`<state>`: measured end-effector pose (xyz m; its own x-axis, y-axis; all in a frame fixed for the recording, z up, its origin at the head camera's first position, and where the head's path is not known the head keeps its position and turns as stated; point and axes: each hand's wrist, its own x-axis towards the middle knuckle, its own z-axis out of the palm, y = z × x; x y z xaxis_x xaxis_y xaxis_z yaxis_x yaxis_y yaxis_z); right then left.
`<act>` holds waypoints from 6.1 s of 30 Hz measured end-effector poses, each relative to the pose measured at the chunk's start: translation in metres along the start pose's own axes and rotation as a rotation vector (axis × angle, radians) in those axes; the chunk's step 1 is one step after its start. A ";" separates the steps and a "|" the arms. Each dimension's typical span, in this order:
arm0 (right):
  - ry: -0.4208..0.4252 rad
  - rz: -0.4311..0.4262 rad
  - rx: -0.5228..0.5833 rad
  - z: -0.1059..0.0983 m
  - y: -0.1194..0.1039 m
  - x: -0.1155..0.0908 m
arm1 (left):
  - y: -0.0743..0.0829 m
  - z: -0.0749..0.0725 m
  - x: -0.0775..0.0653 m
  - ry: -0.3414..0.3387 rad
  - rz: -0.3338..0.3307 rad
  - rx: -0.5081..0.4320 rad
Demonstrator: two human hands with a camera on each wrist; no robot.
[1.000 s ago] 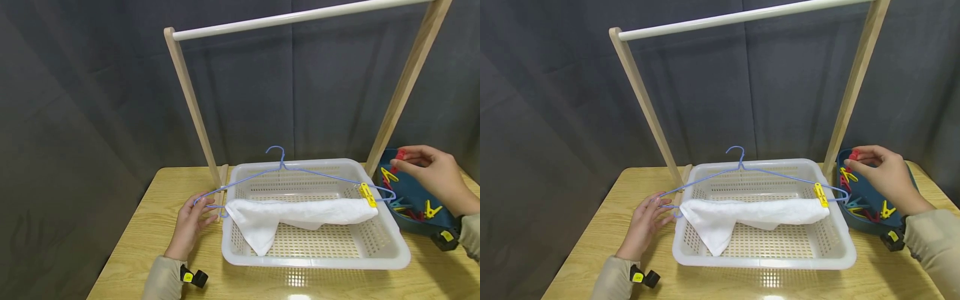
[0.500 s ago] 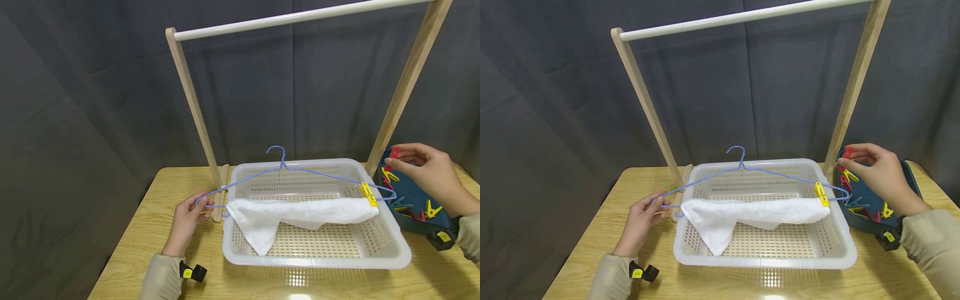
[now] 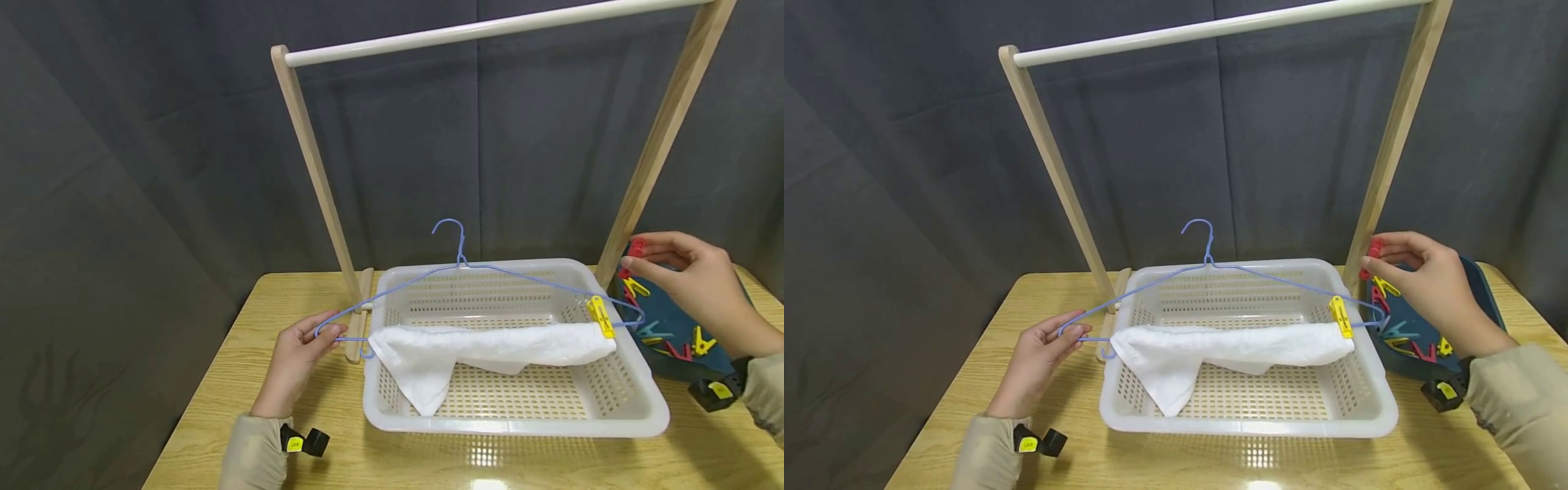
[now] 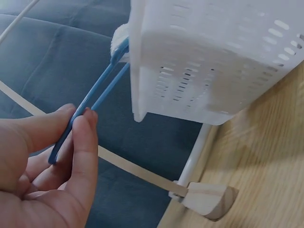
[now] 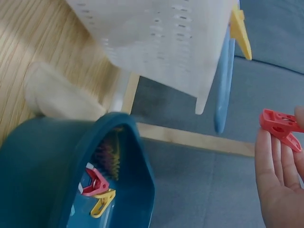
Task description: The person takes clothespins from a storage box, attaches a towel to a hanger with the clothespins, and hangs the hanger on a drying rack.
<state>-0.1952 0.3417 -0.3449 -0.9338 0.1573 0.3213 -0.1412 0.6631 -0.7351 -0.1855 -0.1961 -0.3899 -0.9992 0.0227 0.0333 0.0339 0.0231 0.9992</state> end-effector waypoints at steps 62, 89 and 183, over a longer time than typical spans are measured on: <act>-0.071 -0.014 0.189 0.005 -0.065 -0.018 | 0.000 0.017 -0.009 0.216 0.854 0.614; -0.104 -0.088 0.264 0.015 -0.099 -0.019 | 0.025 0.032 -0.003 0.251 0.839 0.489; -0.231 -0.268 0.534 0.112 -0.189 -0.026 | 0.045 0.056 0.005 0.244 0.819 0.251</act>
<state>-0.1808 0.1306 -0.2816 -0.8817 -0.1649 0.4421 -0.4684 0.1923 -0.8623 -0.1875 -0.1394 -0.3462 -0.6355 -0.0843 0.7675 0.7147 0.3121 0.6260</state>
